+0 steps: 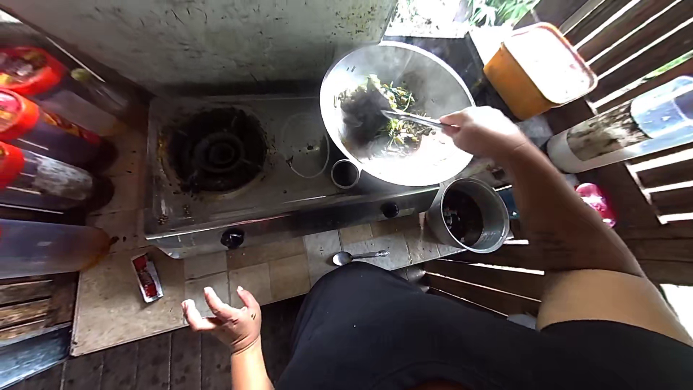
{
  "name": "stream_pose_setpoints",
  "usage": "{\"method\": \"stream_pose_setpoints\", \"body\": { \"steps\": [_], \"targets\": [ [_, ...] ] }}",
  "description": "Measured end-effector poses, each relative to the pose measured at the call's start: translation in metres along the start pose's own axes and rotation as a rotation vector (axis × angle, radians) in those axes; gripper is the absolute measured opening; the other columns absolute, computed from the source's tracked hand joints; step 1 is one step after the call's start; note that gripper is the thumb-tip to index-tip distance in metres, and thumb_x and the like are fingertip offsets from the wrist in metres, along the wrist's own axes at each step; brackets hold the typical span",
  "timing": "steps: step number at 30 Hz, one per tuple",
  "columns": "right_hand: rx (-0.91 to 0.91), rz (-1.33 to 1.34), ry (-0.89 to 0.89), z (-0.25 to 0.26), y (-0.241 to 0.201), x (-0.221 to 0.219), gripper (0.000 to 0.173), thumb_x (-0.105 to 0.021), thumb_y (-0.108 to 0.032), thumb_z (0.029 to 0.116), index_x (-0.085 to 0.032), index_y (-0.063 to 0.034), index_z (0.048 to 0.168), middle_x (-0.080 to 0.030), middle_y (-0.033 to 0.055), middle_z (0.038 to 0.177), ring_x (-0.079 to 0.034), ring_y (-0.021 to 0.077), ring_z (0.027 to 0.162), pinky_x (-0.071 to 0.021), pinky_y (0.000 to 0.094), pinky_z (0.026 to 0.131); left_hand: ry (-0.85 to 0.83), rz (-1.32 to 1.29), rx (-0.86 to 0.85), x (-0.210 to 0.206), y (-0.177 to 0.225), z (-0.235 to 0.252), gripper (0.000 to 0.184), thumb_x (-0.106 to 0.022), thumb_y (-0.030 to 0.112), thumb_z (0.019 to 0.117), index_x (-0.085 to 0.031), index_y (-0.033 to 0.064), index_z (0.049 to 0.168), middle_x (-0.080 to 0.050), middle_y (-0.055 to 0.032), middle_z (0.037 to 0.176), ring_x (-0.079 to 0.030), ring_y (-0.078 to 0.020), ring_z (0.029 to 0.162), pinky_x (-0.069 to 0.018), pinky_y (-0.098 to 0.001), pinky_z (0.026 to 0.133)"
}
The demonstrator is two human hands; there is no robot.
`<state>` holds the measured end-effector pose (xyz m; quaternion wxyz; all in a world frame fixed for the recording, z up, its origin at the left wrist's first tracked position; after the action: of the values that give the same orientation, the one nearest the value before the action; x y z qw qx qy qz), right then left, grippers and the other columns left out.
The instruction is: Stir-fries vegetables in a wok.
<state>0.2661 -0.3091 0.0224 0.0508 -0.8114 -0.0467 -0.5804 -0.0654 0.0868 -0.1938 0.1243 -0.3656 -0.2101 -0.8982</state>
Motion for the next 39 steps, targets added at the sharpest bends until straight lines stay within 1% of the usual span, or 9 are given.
{"method": "stream_pose_setpoints", "body": {
  "steps": [3,7,10,14,19,28,30,34,39],
  "targets": [
    [-0.04,0.107,-0.011,-0.002,0.036,0.021,0.03,-0.049,-0.019,0.1097,-0.071,-0.0068,0.126,-0.069,0.0254,0.099,-0.066,0.0427,0.088,-0.0485,0.0662,0.08,-0.011,0.007,0.008,-0.001,-0.006,-0.008,0.057,-0.068,0.016,0.0889,-0.053,-0.0165,0.133,-0.043,-0.0494,0.135,-0.043,-0.0587,0.131,-0.0342,-0.0459,0.115],
    [-0.061,-0.118,0.032,-0.046,0.021,0.052,0.03,-0.05,-0.019,0.109,-0.073,-0.0171,0.128,-0.073,0.0216,0.106,-0.067,0.0451,0.102,-0.0469,0.0706,0.082,-0.043,0.009,0.038,0.002,-0.006,-0.008,0.057,-0.068,0.016,0.0899,-0.052,-0.0174,0.134,-0.041,-0.0505,0.137,-0.043,-0.0605,0.131,-0.0352,-0.0481,0.114],
    [0.014,-0.356,0.051,-0.087,-0.024,0.053,0.023,-0.058,-0.017,0.104,-0.078,-0.0208,0.115,-0.074,0.0174,0.09,-0.07,0.0441,0.09,-0.0503,0.0657,0.071,-0.024,0.022,0.044,0.004,-0.005,-0.008,0.057,-0.068,0.016,0.09,-0.053,-0.0171,0.133,-0.044,-0.0491,0.135,-0.045,-0.0575,0.13,-0.0354,-0.0453,0.114],
    [0.091,-0.5,-0.121,-0.106,-0.092,0.011,0.015,-0.06,-0.003,0.0959,-0.071,-0.0046,0.087,-0.067,0.015,0.079,-0.068,0.0358,0.078,-0.0498,0.0511,0.061,0.026,0.029,0.008,0.005,-0.003,-0.008,0.056,-0.068,0.017,0.09,-0.052,-0.017,0.133,-0.045,-0.0479,0.134,-0.046,-0.0553,0.129,-0.0349,-0.0412,0.114],
    [0.094,-0.583,-0.154,-0.034,-0.128,-0.052,0.01,-0.055,0.01,0.094,-0.064,0.0108,0.097,-0.063,0.0239,0.101,-0.066,0.0391,0.097,-0.0532,0.0499,0.073,0.033,0.027,0.018,0.006,0.0,-0.008,0.057,-0.068,0.017,0.0893,-0.053,-0.0188,0.131,-0.045,-0.0484,0.134,-0.046,-0.0556,0.129,-0.0353,-0.0411,0.113],
    [-0.116,-0.159,0.066,-0.011,-0.014,0.048,0.022,-0.053,-0.015,0.1028,-0.071,-0.0033,0.106,-0.069,0.0262,0.106,-0.066,0.0486,0.104,-0.0491,0.0713,0.077,0.02,0.016,0.024,0.008,-0.006,-0.008,0.059,-0.067,0.019,0.0907,-0.051,-0.0172,0.135,-0.044,-0.0473,0.137,-0.044,-0.054,0.133,-0.0329,-0.0397,0.115],
    [-0.111,0.013,0.12,-0.009,0.016,0.048,0.025,-0.049,-0.014,0.105,-0.072,-0.0036,0.108,-0.069,0.0261,0.102,-0.067,0.0464,0.096,-0.0481,0.0696,0.077,0.022,0.008,0.008,0.005,-0.004,-0.006,0.059,-0.067,0.019,0.0906,-0.052,-0.0174,0.134,-0.044,-0.0478,0.136,-0.044,-0.0544,0.132,-0.0333,-0.0405,0.115],
    [-0.211,0.222,0.089,0.014,0.052,-0.004,0.03,-0.043,-0.015,0.1068,-0.068,-0.0004,0.114,-0.066,0.0303,0.113,-0.062,0.0496,0.111,-0.0443,0.0732,0.085,0.002,-0.037,-0.032,-0.003,0.006,0.003,0.058,-0.068,0.018,0.0895,-0.052,-0.017,0.133,-0.044,-0.0478,0.136,-0.045,-0.0559,0.131,-0.0346,-0.0426,0.114],
    [-0.103,0.251,-0.036,-0.02,0.097,-0.023,0.033,-0.041,-0.014,0.1111,-0.069,0.0007,0.12,-0.067,0.0284,0.105,-0.064,0.0449,0.099,-0.0463,0.0667,0.084,-0.001,-0.053,-0.053,-0.002,0.009,0.011,0.059,-0.069,0.017,0.0889,-0.052,-0.0191,0.132,-0.043,-0.0491,0.136,-0.043,-0.0567,0.131,-0.0337,-0.0427,0.115]
  ]
}}
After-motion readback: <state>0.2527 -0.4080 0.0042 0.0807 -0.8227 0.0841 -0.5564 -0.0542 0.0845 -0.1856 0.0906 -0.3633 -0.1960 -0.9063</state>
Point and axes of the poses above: each hand's wrist, its own z-axis towards the middle knuckle, its own x-axis out of the back of the hand, y = z × x, the point moved 6 cm from there along z, towards the middle knuckle
